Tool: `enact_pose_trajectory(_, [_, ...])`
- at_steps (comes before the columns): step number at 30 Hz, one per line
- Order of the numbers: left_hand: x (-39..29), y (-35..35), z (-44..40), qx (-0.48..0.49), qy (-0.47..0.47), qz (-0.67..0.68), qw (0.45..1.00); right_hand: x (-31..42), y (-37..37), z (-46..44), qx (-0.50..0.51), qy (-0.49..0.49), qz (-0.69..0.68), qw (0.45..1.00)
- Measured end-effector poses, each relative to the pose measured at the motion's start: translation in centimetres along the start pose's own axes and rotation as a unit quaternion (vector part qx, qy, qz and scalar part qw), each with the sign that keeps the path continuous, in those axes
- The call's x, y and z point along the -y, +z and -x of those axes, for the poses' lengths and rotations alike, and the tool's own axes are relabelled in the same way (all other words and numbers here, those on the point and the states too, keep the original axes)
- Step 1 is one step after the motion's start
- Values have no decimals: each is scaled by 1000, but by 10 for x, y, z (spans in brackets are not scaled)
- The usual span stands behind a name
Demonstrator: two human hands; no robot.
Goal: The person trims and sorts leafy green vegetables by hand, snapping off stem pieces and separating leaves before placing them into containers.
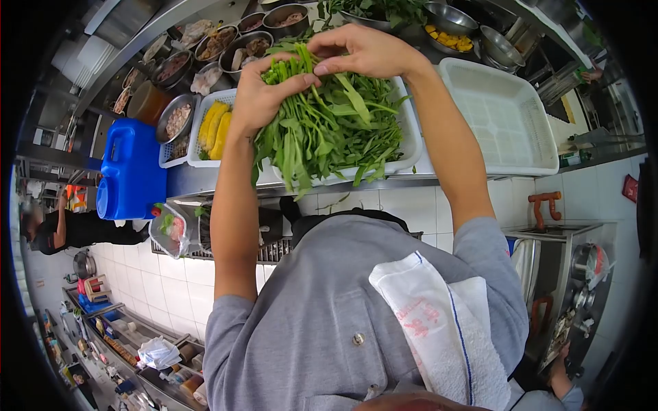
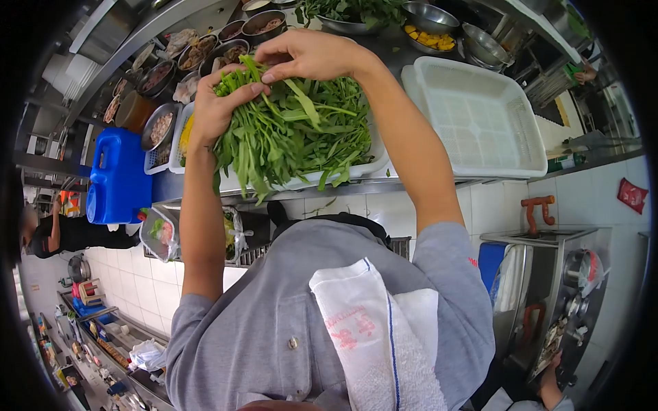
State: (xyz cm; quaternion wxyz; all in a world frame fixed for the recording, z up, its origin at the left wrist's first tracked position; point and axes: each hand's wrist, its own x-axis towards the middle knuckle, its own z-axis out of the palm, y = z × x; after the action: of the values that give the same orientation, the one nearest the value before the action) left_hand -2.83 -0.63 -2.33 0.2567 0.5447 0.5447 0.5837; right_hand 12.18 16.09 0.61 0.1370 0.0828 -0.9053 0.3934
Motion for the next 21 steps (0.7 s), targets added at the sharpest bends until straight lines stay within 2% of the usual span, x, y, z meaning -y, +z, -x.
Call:
enact_pose_trajectory(2, [-1,-7,2,35,-27,-10,999,4,-4,2,12,9,21,1000])
enact_pose_trajectory(4, [-2,-11,4,31,-38,-3,999,8,-6,4,-9,30,106,994])
enact_pose_trajectory(5, [-4,-12,5,39,-73,-22,996,6,-8,5,-29,-18,181,983])
enact_pose_trajectory(6, [-5,-13,5,48,-106,-41,992,0,-14,8,-29,-18,180,983])
enact_pose_trajectory(8, [1,-16,8,43,-111,-38,992,-13,-29,20,-198,-82,188,958])
enact_pose_trajectory(9, [5,-19,11,39,-116,-36,992,-15,-36,30,-197,-82,186,959])
enact_pose_trajectory(11, [9,-24,15,26,-103,-28,994,-18,-51,46,-178,3,217,960])
enact_pose_trajectory(12, [10,-26,17,17,-89,-19,996,-24,-48,50,-177,2,216,960])
enact_pose_trajectory(14, [7,-25,18,13,-87,-5,996,-43,-32,59,1,188,159,969])
enact_pose_trajectory(16, [8,-22,17,11,-82,10,997,-52,-15,67,32,188,172,967])
enact_pose_trajectory(18, [9,-20,15,25,-80,-2,996,-45,3,56,-128,76,243,959])
enact_pose_trajectory(19, [9,-17,14,29,-82,-3,996,-30,3,48,-131,117,162,971])
enact_pose_trajectory(20, [8,-12,14,30,-79,-31,996,-15,8,39,-134,122,161,970])
enact_pose_trajectory(21, [7,-8,13,31,-74,-58,995,-3,13,31,-129,88,98,983])
